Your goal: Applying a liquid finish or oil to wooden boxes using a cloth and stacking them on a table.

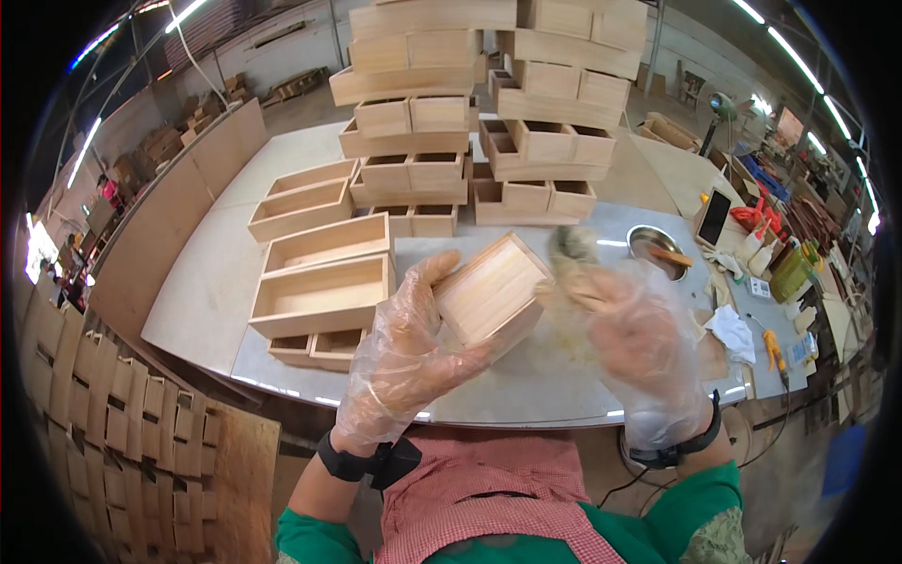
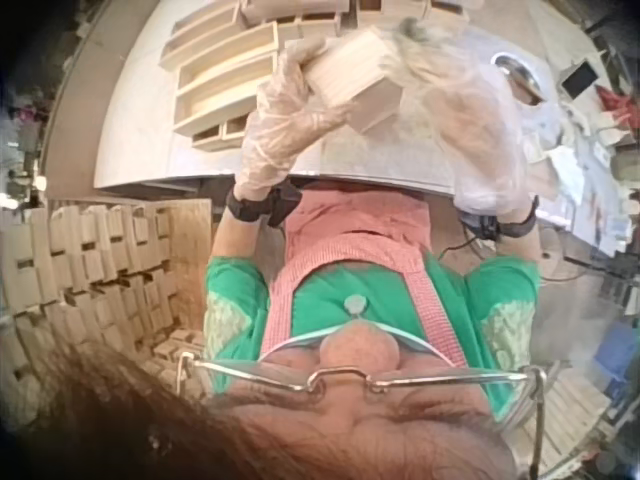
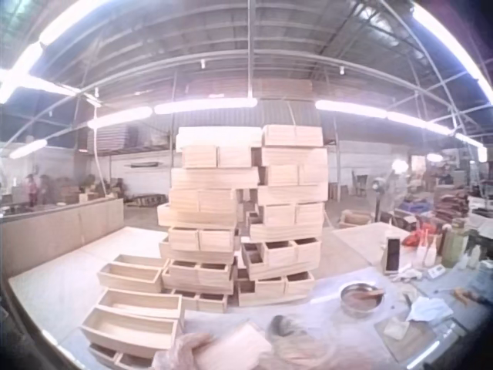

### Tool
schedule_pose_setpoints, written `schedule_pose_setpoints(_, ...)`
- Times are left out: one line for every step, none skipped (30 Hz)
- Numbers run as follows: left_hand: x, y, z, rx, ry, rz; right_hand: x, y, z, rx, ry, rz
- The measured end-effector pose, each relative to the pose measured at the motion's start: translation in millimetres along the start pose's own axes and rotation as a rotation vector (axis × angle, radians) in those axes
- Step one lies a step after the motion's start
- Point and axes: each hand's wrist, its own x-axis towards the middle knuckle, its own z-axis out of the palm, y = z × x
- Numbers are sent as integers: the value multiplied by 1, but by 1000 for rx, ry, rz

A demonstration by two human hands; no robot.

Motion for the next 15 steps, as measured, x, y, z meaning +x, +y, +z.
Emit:
schedule_pose_setpoints(3,0,5,-1,-3,14,2,5,-1,-12,8,-2)
schedule_pose_setpoints(6,-2,10,-89,3,37,2,11,-2,-18,-93,71)
schedule_pose_setpoints(8,-9,14,-170,15,52,2,16,2,-12,-194,140)
schedule_pose_setpoints(14,-29,23,-231,-9,96,2,20,6,-15,-186,132)
schedule_pose_setpoints(19,-52,36,-228,-4,105,3,24,13,-54,-228,125)
schedule_pose_setpoints(25,-72,54,-410,-24,71,3,29,19,-97,-271,120)
schedule_pose_setpoints(31,-82,66,-596,-51,38,0,38,28,-112,-266,120)
schedule_pose_setpoints(36,-82,69,-600,-55,49,-3,48,40,-163,-148,-53)
schedule_pose_setpoints(39,-86,69,-453,-53,96,0,49,49,-203,-32,-225)
schedule_pose_setpoints(40,-88,69,-306,-50,143,9,52,52,-206,-33,-225)
schedule_pose_setpoints(40,-86,68,-308,-50,145,29,52,51,-187,-144,-249)
schedule_pose_setpoints(38,-79,68,-392,0,97,44,55,50,-164,-255,-272)
schedule_pose_setpoints(37,-76,69,-476,50,48,46,67,52,-164,-256,-272)
schedule_pose_setpoints(34,-77,69,-477,52,50,43,85,55,-18,-226,-94)
schedule_pose_setpoints(37,-79,75,-437,77,77,37,104,53,108,-193,91)
